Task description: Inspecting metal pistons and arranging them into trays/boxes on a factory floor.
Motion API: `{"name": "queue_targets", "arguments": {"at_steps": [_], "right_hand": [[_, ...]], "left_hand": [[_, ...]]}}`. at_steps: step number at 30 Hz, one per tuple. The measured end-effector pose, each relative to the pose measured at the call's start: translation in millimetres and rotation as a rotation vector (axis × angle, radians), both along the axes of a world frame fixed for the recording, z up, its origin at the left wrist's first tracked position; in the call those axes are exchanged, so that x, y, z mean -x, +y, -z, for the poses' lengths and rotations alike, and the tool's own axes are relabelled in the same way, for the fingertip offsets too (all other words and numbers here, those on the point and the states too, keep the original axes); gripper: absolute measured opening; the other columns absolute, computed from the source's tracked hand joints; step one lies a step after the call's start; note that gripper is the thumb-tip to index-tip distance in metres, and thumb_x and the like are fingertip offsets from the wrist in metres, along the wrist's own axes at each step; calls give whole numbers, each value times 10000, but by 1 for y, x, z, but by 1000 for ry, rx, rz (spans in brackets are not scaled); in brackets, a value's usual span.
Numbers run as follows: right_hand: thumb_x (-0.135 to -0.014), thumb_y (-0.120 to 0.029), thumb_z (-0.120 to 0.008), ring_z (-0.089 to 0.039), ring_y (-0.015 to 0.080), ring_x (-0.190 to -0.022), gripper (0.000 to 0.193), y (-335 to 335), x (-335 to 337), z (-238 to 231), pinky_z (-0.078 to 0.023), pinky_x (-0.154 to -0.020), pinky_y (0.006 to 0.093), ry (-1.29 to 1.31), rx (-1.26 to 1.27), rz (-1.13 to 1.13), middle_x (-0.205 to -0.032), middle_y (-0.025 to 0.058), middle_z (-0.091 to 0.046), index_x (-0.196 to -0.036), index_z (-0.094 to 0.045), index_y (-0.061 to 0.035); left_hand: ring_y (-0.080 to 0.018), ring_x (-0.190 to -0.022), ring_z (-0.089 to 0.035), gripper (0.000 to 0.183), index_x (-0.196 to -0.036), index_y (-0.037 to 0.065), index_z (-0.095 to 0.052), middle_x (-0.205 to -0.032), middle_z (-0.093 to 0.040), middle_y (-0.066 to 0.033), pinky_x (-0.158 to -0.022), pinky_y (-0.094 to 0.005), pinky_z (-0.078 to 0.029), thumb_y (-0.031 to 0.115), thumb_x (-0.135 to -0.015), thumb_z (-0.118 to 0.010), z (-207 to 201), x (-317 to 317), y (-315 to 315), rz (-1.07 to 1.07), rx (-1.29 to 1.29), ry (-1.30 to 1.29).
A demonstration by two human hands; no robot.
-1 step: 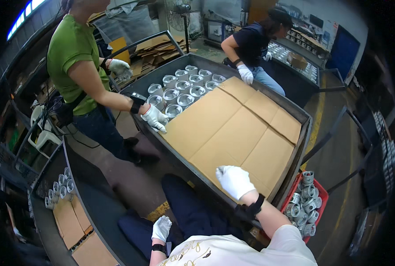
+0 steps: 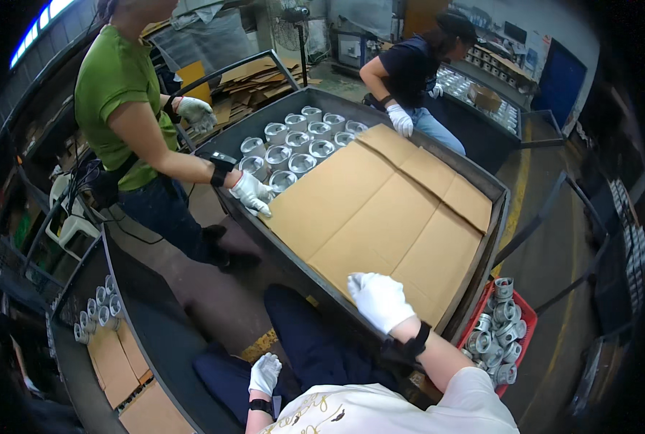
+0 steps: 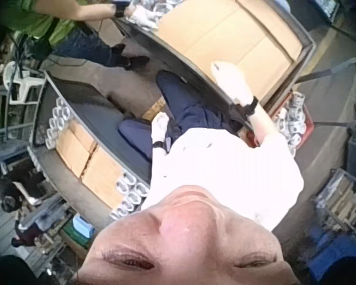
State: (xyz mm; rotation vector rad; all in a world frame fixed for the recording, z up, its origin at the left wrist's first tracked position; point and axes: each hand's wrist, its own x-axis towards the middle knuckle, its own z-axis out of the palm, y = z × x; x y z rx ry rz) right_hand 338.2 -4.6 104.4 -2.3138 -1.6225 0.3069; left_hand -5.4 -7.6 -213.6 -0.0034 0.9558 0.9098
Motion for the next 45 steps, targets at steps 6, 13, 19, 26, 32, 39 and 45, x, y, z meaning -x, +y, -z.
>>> {"name": "queue_targets", "arguments": {"at_steps": [6, 13, 19, 26, 32, 39, 45], "right_hand": [[-907, -311, -539, -675, 276, -712, 240, -17, 68, 3, -545, -608, 395, 456, -290, -490, -890, 93, -702, -1024, -699, -175], [-929, -315, -461, -662, 322, -866, 339, -14, 90, 112, -538, -715, 441, 107, 460, -919, -1011, 144, -674, -1148, -650, -138], [-913, -344, -474, -669, 333, -819, 349, 5, 93, 122, -531, -697, 463, 247, 443, -826, -932, 157, -685, -1140, -655, -150], [-923, -299, -463, -668, 342, -722, 284, -3, 98, 130, -522, -574, 470, 186, 291, -844, -828, 161, -677, -939, -661, -96], [-905, -298, -484, -664, 342, -696, 257, 0, 103, 122, -520, -556, 459, 274, 198, -801, -819, 156, -674, -920, -650, -103], [-908, -290, -489, -666, 335, -740, 239, -8, 113, 139, -521, -558, 465, 232, 286, -874, -848, 141, -669, -945, -624, -98], [-905, -289, -493, -666, 334, -742, 234, -9, 113, 137, -518, -554, 461, 215, 304, -889, -849, 138, -668, -937, -621, -95]], "left_hand": [[-265, -822, -618, 184, -1008, 53, -596, -916, -647, -115, -764, -391, -518, 200, -911, -543, -1, -1, -1, 48, -6, 36], [-280, -833, -631, 156, -942, 64, -618, -893, -660, -115, -776, -410, -522, 199, -904, -550, 2, 2, -6, 22, 17, 28], [-310, -873, -620, 226, -1042, 39, -614, -1007, -654, -156, -812, -427, -516, 210, -918, -534, 8, 9, -15, 36, -18, 78], [-308, -931, -606, 293, -1142, 23, -560, -1106, -621, -156, -841, -420, -508, 227, -935, -517, 4, 7, -9, 125, -13, 217], [-305, -943, -593, 286, -1130, 25, -563, -1122, -609, -165, -869, -409, -490, 211, -915, -540, 0, 8, -7, 126, 24, 216], [-311, -950, -590, 308, -1148, 16, -557, -1142, -600, -175, -880, -417, -484, 223, -920, -537, 4, 9, -9, 119, 26, 221], [-322, -971, -587, 315, -1152, 12, -559, -1154, -596, -184, -892, -427, -479, 222, -918, -542, 1, 9, -10, 109, 31, 233]]}}
